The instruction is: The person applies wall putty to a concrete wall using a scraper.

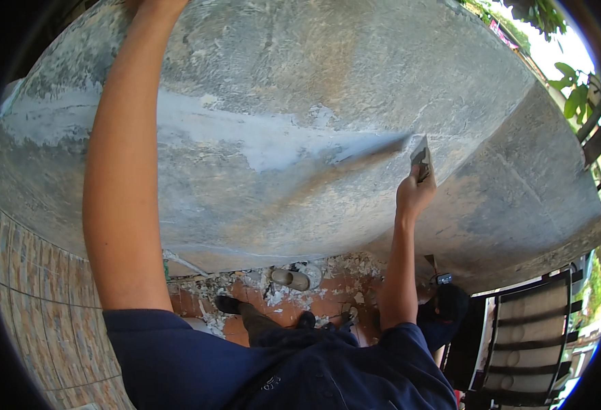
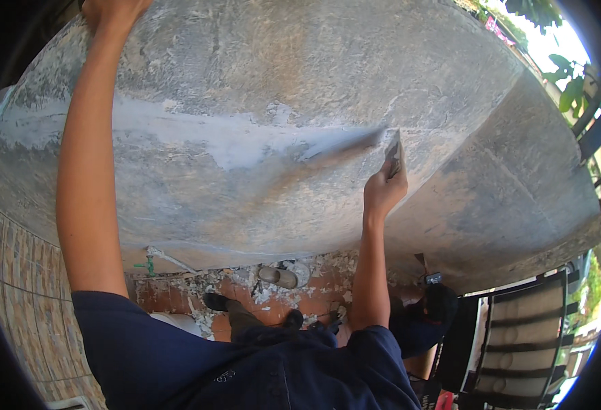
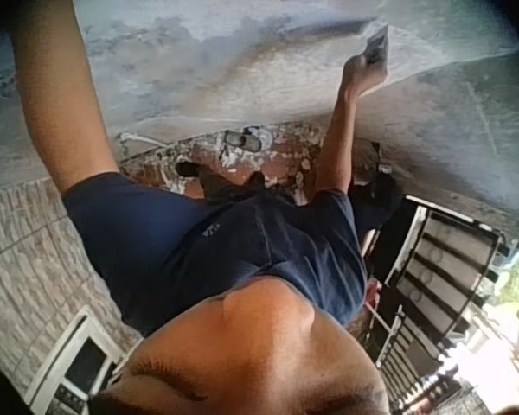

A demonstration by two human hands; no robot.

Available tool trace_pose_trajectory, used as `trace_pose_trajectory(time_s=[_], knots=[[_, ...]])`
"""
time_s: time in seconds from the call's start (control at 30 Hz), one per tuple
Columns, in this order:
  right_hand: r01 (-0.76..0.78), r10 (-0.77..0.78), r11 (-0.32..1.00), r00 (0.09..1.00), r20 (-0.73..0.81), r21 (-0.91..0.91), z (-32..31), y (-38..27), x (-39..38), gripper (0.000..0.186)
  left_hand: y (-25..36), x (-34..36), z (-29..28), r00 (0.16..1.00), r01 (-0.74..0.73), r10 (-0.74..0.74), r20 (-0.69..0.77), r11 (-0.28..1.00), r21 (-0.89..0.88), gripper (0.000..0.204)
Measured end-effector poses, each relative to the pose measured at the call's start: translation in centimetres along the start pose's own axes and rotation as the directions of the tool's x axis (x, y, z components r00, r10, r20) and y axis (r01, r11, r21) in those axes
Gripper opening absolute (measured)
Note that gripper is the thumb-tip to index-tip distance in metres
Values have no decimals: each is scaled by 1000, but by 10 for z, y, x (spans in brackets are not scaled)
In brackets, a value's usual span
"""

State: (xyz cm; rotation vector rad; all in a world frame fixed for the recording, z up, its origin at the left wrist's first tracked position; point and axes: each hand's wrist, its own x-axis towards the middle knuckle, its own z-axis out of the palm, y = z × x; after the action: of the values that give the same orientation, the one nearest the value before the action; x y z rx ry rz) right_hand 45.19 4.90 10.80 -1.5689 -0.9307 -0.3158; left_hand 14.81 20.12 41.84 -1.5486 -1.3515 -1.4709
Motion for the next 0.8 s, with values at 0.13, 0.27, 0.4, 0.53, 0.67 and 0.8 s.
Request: trace_pose_trajectory(time_s=[0.13,0.27,0.4,0.53,0.67,0.8], knots=[[16,-9,994,998,62,-110,40,-21,-32,41,-2,-2,1,1000,16,-17,25,999,31,93],[536,-545,819,838,17,-205,94,-24,-104,58,9,-2,-3,996,55,-57,62,998,34,97],[458,-421,888,770,480,43,70,-12,-168,69,3,-2,-4,999,26,-27,21,997,71,99],[152,-188,981,536,823,124,36,-15,-169,73,0,-3,-4,991,56,-63,120,996,65,98],[80,-194,964,862,469,252,35,-32,-118,70,0,-2,-1,998,28,-32,57,997,65,97],[488,-491,869,871,25,83,70,-34,-93,67,1,-1,-7,999,37,-40,36,997,71,96]])
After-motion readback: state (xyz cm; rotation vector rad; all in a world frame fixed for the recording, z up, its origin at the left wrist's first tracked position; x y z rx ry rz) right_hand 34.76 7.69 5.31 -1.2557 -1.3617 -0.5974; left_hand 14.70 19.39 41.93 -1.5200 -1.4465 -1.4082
